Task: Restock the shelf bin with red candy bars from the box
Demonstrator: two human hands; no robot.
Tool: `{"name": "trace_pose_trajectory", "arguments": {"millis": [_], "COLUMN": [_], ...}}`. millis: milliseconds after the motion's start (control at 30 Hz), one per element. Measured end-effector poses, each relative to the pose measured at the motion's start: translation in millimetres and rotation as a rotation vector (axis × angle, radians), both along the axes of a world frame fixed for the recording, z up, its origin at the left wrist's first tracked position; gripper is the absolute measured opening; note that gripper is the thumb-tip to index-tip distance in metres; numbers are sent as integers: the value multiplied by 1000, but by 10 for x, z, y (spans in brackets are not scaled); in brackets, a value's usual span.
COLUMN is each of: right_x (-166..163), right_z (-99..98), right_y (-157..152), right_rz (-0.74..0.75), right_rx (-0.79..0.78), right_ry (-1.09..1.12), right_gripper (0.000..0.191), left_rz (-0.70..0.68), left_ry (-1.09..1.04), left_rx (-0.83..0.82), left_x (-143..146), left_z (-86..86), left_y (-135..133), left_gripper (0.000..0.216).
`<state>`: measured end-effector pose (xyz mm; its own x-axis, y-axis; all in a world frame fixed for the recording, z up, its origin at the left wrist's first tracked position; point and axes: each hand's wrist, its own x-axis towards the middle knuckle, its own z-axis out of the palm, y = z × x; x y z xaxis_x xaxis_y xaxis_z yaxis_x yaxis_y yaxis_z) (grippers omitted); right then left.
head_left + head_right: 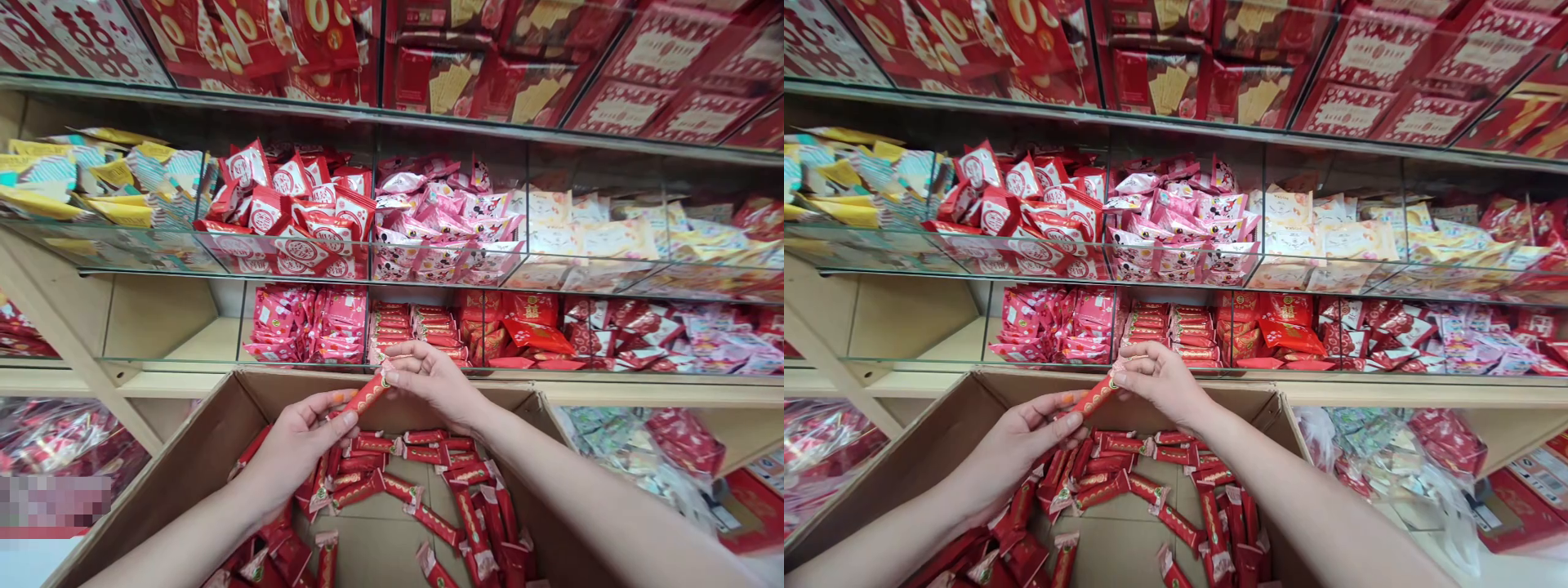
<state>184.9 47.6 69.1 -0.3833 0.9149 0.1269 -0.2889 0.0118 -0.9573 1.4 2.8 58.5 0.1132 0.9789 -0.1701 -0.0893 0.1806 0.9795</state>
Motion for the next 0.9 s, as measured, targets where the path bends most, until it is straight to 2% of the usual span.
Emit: {"name": "trace_pose_trajectory", "arguments": {"millis": [167, 267, 367, 433, 500, 567, 633, 667, 700, 767, 833, 900], "right_x": [-117, -216, -323, -345, -275, -100, 139, 260, 369, 530, 605, 621], "right_z": [-36, -73, -116, -106, -38, 71, 174, 208, 226, 210, 149, 78], "right_y": [-115, -207, -289, -309, -271, -164, 4, 103, 206, 407, 579, 706], "right_rz": [80, 46, 2, -11, -56, -143, -259, -334, -379, -484, -530, -496], "right_rx": [-89, -213, -283, -252, -98, 218, 608, 736, 786, 737, 661, 653], "right_ry": [-30, 114, 253, 261, 179, -78, -550, -803, -1047, -1394, -1541, -1573], "right_gripper": [40, 42, 36, 32, 27, 21, 21, 22, 26, 34, 36, 33], "left_rz": [-7, -7, 26, 33, 26, 8, -12, -20, -22, -21, -23, -31], "left_ry": [-79, -108, -121, -109, -81, -45, -15, -1, 13, 36, 46, 50], "left_rx": [37, 67, 112, 150, 168, 168, 156, 149, 140, 121, 110, 99], "left_x": [30, 58, 81, 90, 95, 100, 109, 115, 122, 138, 151, 159], "left_z": [-65, -99, -126, -145, -165, -184, -205, -217, -230, -257, -282, -301], "left_y": [-32, -39, -33, -36, -51, -71, -87, -91, -92, -86, -76, -68], "left_gripper": [36, 35, 37, 39, 38, 34, 31, 31, 32, 33, 33, 32]}}
